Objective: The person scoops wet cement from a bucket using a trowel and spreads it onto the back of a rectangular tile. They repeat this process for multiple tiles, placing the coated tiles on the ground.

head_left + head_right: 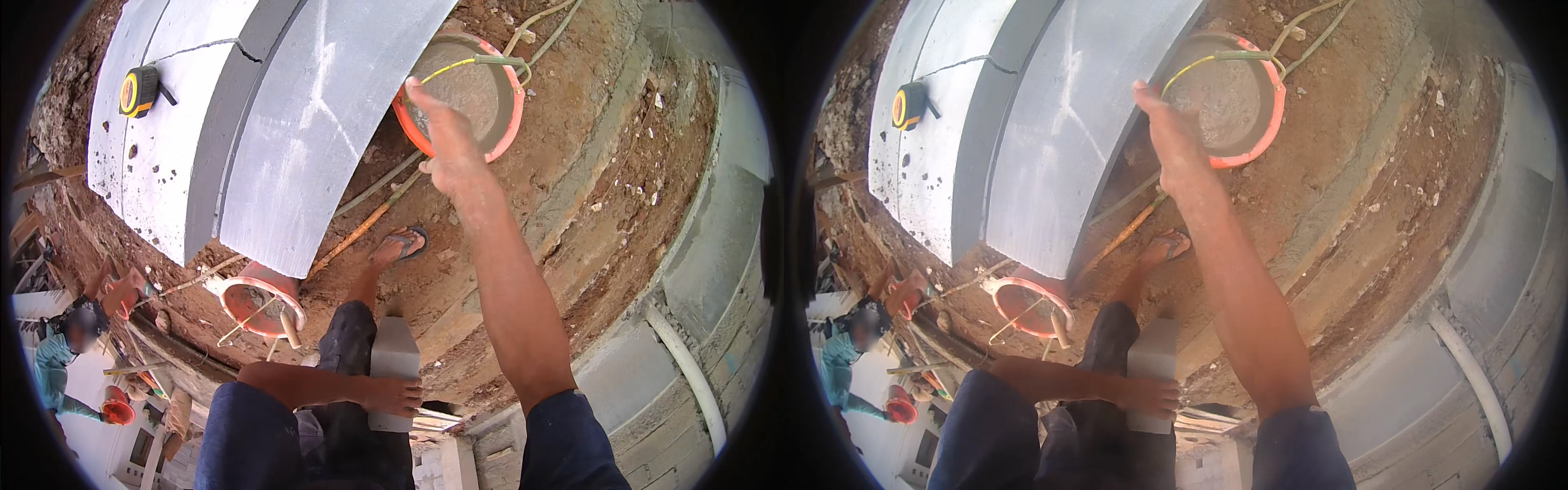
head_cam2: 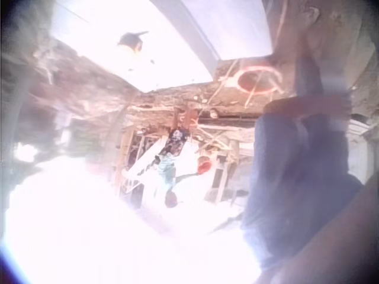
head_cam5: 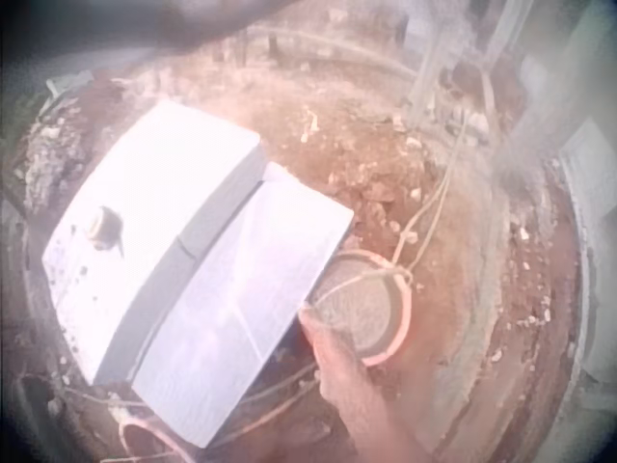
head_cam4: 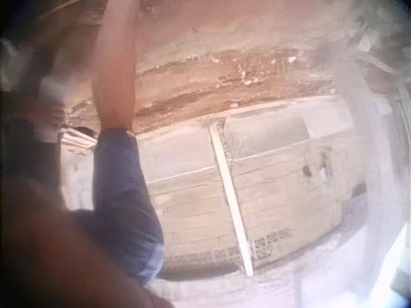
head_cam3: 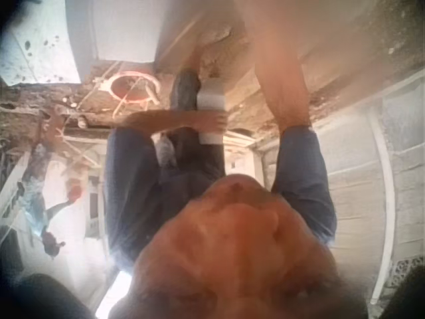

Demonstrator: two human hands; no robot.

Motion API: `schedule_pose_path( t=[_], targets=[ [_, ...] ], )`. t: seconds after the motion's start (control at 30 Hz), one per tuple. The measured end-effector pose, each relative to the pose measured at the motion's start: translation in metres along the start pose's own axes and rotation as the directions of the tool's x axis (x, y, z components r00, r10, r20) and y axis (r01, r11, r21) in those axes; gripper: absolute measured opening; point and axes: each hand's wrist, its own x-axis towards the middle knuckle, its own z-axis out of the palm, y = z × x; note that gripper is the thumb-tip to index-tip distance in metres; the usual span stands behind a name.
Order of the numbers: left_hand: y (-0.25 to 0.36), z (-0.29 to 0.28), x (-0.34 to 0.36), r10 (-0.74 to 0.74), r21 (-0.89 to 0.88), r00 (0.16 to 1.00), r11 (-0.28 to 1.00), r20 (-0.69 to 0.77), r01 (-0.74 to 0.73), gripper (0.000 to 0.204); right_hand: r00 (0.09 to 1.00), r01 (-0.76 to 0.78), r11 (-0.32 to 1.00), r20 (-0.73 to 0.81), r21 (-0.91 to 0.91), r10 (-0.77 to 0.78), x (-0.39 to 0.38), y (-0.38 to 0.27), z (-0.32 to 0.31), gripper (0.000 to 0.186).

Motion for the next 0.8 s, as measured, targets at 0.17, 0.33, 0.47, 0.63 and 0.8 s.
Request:
schedule_pose_path(
  t=[0.17, 0.33, 0.47, 0.63, 0.8],
  targets=[
    [0.004, -0.002, 0.018, -0.037, 0.058, 0.997, 0.997, -0.068, 0.041, 0.052, 0.984, -0.074, 0.767, -0.171, -0.637, -0.047, 0.035, 0.055, 0.072, 0.114],
    [0.016, -0.002, 0.049, -0.064, 0.042, 0.998, 0.997, 0.003, 0.064, 0.074, 0.972, 0.122, 0.701, -0.058, -0.703, -0.227, 0.029, 0.071, 0.060, 0.109],
    [0.026, 0.000, 0.065, -0.094, 0.054, 0.988, 0.995, 0.126, 0.087, 0.085, 0.935, 0.208, 0.944, 0.335, -0.255, -0.116, 0.024, 0.089, -0.032, 0.100],
    [0.037, -0.014, 0.068, -0.114, 0.045, 0.981, 0.993, 0.157, 0.108, 0.094, 0.934, -0.344, 0.936, -0.128, -0.069, 0.334, -0.088, 0.307, -0.239, 0.084],
    [0.060, -0.001, 0.080, -0.147, 0.151, 0.954, 0.982, 0.261, 0.110, 0.101, 0.519, -0.708, 0.522, -0.152, 0.476, 0.841, -0.264, 0.586, -0.242, 0.092]
  ],
)
